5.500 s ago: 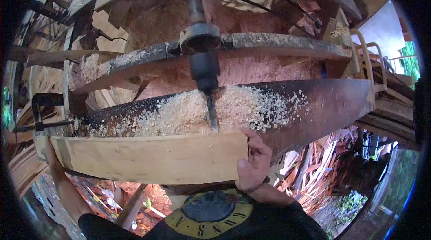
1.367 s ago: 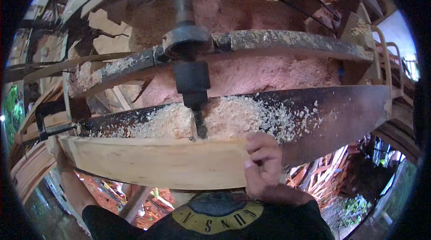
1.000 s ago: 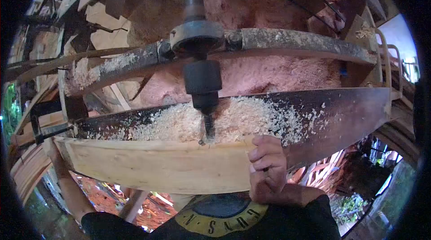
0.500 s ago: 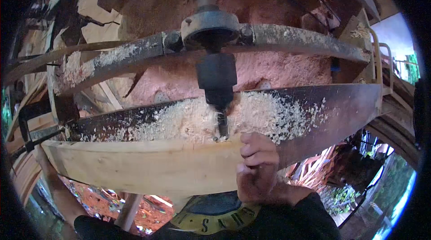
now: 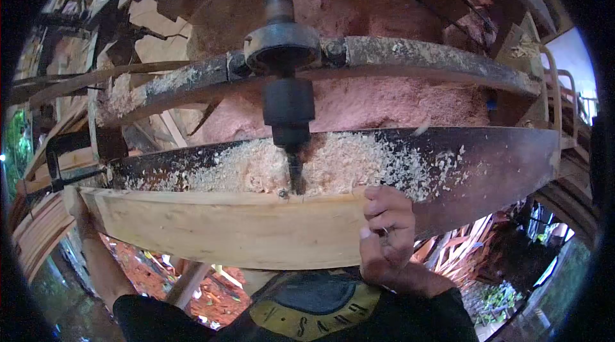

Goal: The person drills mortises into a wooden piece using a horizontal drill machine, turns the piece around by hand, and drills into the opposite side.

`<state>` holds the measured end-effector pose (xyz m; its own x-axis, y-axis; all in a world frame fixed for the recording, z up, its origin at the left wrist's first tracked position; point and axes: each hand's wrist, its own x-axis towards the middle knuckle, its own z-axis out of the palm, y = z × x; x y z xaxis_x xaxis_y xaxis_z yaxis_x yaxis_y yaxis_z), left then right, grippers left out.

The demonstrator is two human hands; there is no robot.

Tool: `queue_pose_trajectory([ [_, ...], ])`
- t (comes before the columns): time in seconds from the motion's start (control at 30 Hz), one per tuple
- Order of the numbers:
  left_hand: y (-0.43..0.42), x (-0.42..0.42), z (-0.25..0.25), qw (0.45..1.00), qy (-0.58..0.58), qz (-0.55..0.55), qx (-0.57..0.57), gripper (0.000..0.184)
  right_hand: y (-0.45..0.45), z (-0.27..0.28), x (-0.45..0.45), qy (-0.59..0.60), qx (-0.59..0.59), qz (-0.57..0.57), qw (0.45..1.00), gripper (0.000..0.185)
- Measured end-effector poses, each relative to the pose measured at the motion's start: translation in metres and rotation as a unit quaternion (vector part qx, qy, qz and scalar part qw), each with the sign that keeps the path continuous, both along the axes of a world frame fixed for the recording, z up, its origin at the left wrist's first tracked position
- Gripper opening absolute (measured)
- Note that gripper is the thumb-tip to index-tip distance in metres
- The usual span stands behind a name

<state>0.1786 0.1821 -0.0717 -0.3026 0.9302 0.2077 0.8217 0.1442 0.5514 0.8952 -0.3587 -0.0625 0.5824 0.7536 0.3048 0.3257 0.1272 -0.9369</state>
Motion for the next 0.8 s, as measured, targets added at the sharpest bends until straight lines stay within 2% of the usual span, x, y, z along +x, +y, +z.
queue_pose_trajectory([
  [0.1, -0.001, 0.006, -0.002, 1.0, -0.003, 0.002, -0.002, 0.055, 0.0, -0.006, -0.004, -0.071, 0.032, -0.024, 0.997, 0.019],
  [0.2, -0.006, -0.004, -0.001, 1.0, -0.003, 0.005, -0.005, 0.055, -0.012, 0.001, -0.002, -0.151, 0.084, 0.104, 0.979, 0.011],
  [0.27, -0.006, -0.007, -0.002, 1.0, -0.007, 0.004, -0.006, 0.055, -0.008, 0.003, 0.007, -0.19, 0.1, 0.185, 0.959, 0.013],
  [0.4, -0.006, -0.021, -0.005, 1.0, -0.005, 0.0, -0.015, 0.055, 0.002, -0.004, 0.013, -0.233, 0.094, 0.313, 0.916, 0.01],
  [0.6, 0.003, -0.05, -0.01, 0.999, -0.009, -0.012, -0.028, 0.055, 0.022, -0.004, 0.005, -0.197, 0.108, 0.363, 0.904, 0.013],
  [0.7, 0.011, -0.071, -0.014, 0.999, -0.014, -0.018, -0.036, 0.054, 0.026, -0.011, -0.012, -0.164, 0.122, 0.347, 0.915, 0.023],
  [0.8, 0.017, -0.085, -0.019, 0.999, -0.022, -0.026, -0.04, 0.054, 0.039, -0.012, -0.035, -0.161, 0.151, 0.286, 0.932, 0.026],
])
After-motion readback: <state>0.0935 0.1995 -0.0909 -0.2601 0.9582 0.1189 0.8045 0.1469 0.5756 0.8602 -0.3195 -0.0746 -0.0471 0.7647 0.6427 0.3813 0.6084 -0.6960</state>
